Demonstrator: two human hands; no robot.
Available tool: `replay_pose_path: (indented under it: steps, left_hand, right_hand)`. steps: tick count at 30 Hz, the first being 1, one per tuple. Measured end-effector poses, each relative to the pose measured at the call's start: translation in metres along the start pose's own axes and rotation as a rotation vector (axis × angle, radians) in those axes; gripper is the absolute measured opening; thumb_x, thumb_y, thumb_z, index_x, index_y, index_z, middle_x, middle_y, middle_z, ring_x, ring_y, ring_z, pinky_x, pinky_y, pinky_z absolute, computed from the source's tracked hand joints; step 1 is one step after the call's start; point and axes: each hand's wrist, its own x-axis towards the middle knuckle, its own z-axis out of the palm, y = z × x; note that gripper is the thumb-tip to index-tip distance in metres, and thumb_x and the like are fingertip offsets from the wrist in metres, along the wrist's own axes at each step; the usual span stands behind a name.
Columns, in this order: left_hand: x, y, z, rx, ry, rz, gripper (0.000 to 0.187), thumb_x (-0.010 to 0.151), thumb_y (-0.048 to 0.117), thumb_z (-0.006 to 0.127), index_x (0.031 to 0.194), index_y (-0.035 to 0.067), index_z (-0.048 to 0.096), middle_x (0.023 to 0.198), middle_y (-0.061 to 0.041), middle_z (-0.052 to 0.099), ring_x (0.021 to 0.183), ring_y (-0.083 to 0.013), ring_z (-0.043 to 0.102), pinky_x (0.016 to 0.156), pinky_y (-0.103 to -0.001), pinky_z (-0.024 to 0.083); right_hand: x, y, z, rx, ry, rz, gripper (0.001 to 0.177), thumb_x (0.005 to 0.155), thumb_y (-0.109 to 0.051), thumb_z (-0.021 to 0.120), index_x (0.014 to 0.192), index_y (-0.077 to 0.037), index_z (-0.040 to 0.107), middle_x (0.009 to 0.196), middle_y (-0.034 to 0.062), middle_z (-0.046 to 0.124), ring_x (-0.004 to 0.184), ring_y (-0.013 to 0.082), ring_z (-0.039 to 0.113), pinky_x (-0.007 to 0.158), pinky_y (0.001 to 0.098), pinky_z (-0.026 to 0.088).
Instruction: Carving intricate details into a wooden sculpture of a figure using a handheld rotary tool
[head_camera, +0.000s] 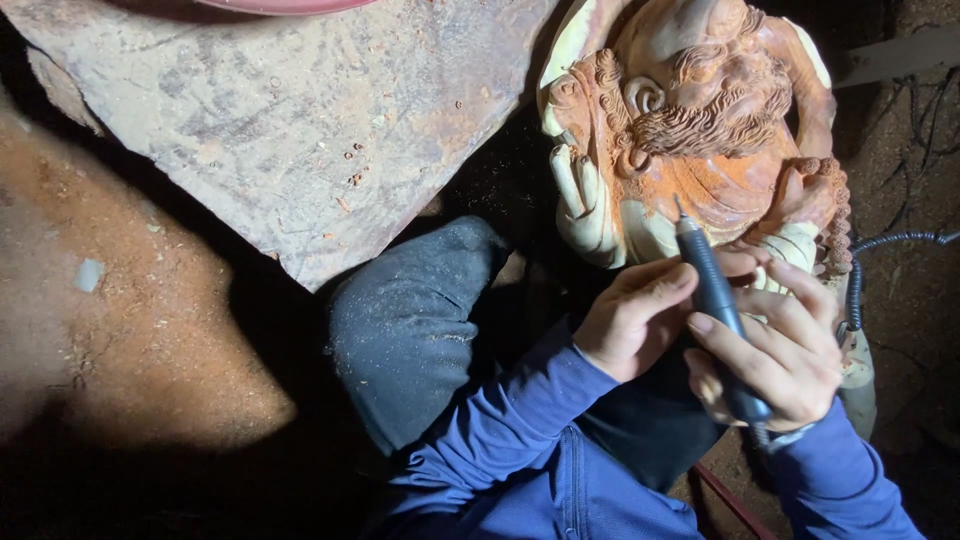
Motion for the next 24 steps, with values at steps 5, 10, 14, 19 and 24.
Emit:
replay_pose_path:
  steps: [5, 10, 14, 19, 24]
  left_hand:
    - [-0.005, -0.025, 0.005, 0.024, -0.045, -0.112, 0.039, 0.117, 0.010, 0.056, 0.154, -0.005, 0.055, 0.151, -0.017, 0.060, 0.132, -0.0248, 0.062, 0.119, -0.037, 0.048]
    - [-0.016, -0.048, 0.016, 0.093, -0.113, -0.157, 0.041, 0.118, 0.013, 0.059, 0.157, -0.001, 0.059, 0.159, -0.014, 0.060, 0.152, -0.0257, 0.054, 0.135, -0.041, 0.037]
    - [-0.032, -0.075, 0.007, -0.026, -0.113, -0.215, 0.035, 0.125, 0.010, 0.054, 0.157, -0.006, 0.059, 0.159, -0.017, 0.061, 0.147, -0.0259, 0.058, 0.127, -0.039, 0.045]
    - [-0.040, -0.090, 0.006, -0.096, -0.227, -0.316, 0.038, 0.129, 0.006, 0.048, 0.166, -0.001, 0.052, 0.154, -0.024, 0.067, 0.136, -0.0319, 0.069, 0.120, -0.044, 0.054]
    - [-0.048, -0.104, -0.006, 0.036, -0.170, -0.298, 0.027, 0.125, 0.005, 0.053, 0.146, -0.010, 0.060, 0.139, -0.028, 0.070, 0.130, -0.0331, 0.068, 0.118, -0.042, 0.051]
  right_hand:
    - [-0.043, -0.006, -0.029, 0.008, 0.001, 0.100, 0.026, 0.077, -0.014, 0.074, 0.098, 0.001, 0.076, 0.084, 0.0166, 0.073, 0.086, 0.0313, 0.067, 0.117, 0.0627, 0.044]
    - [-0.075, -0.024, -0.055, -0.012, -0.012, 0.172, 0.028, 0.075, -0.013, 0.078, 0.098, 0.003, 0.076, 0.084, 0.0194, 0.072, 0.091, 0.0370, 0.067, 0.119, 0.0648, 0.046]
    - [-0.100, -0.033, -0.065, -0.058, -0.066, 0.062, 0.032, 0.077, -0.011, 0.082, 0.104, 0.004, 0.077, 0.091, 0.0184, 0.075, 0.099, 0.0412, 0.069, 0.109, 0.0619, 0.052]
    - [-0.140, -0.053, -0.068, -0.124, -0.061, 0.191, 0.039, 0.082, -0.007, 0.088, 0.118, 0.002, 0.076, 0.112, 0.0254, 0.078, 0.099, 0.0393, 0.073, 0.083, 0.0460, 0.059]
    - [-0.169, -0.057, -0.044, 0.039, 0.118, 0.248, 0.035, 0.084, -0.010, 0.083, 0.108, 0.012, 0.071, 0.099, 0.0323, 0.075, 0.093, 0.0465, 0.075, 0.079, 0.0476, 0.058]
